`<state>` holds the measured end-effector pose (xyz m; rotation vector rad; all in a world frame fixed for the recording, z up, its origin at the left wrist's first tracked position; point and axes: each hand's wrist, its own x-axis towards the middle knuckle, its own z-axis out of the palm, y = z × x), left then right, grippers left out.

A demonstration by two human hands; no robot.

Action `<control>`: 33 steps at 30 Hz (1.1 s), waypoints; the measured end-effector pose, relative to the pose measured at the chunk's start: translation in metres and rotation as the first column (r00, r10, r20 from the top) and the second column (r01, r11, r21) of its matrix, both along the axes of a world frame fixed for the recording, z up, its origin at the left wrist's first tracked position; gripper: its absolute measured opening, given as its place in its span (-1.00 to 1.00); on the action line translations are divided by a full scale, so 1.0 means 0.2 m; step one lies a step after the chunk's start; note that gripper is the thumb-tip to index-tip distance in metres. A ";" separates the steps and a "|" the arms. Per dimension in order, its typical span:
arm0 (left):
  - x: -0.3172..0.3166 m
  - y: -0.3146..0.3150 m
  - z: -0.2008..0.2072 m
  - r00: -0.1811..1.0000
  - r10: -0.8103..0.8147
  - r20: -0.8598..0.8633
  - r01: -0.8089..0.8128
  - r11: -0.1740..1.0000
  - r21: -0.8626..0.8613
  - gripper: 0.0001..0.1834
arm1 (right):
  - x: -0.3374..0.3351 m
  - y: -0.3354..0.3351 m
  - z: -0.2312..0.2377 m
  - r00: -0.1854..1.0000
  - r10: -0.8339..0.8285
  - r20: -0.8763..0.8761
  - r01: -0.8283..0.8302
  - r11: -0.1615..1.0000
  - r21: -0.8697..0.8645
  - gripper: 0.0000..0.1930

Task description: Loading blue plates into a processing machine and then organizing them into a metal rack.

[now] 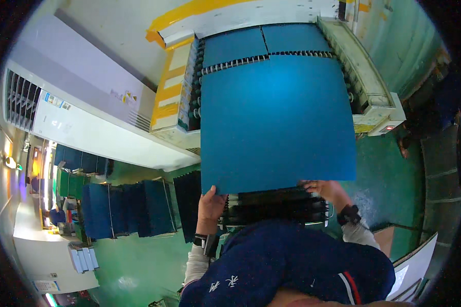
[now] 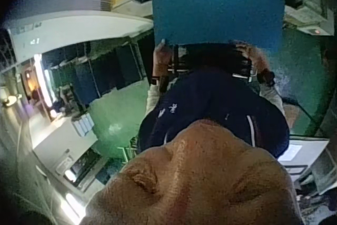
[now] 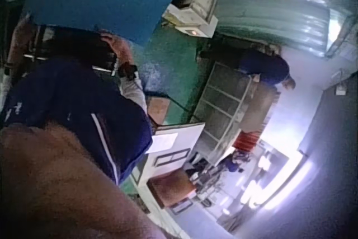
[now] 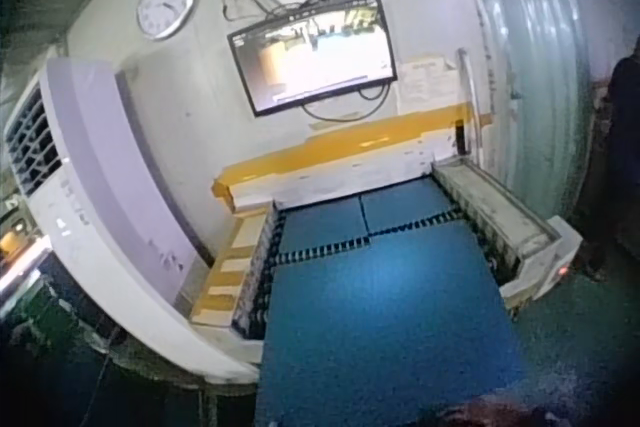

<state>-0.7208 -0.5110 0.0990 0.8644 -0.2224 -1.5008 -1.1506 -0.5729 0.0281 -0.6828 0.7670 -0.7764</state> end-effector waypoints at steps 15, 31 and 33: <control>0.03 -0.10 0.07 0.996 0.038 -0.079 -0.041 0.998 -0.045 -0.63 | 0.10 -0.11 0.23 0.835 -0.542 0.089 0.510 0.825 0.241 -0.78; 0.04 -0.28 0.04 1.000 0.028 -0.014 -0.029 0.999 -0.040 -0.70 | 0.06 -0.19 0.29 0.872 -0.489 0.013 0.471 0.847 0.246 -0.77; 0.05 -0.30 0.02 0.998 0.038 -0.056 -0.040 0.998 -0.045 -0.65 | 0.08 -0.20 0.33 0.861 -0.508 0.024 0.489 0.840 0.235 -0.86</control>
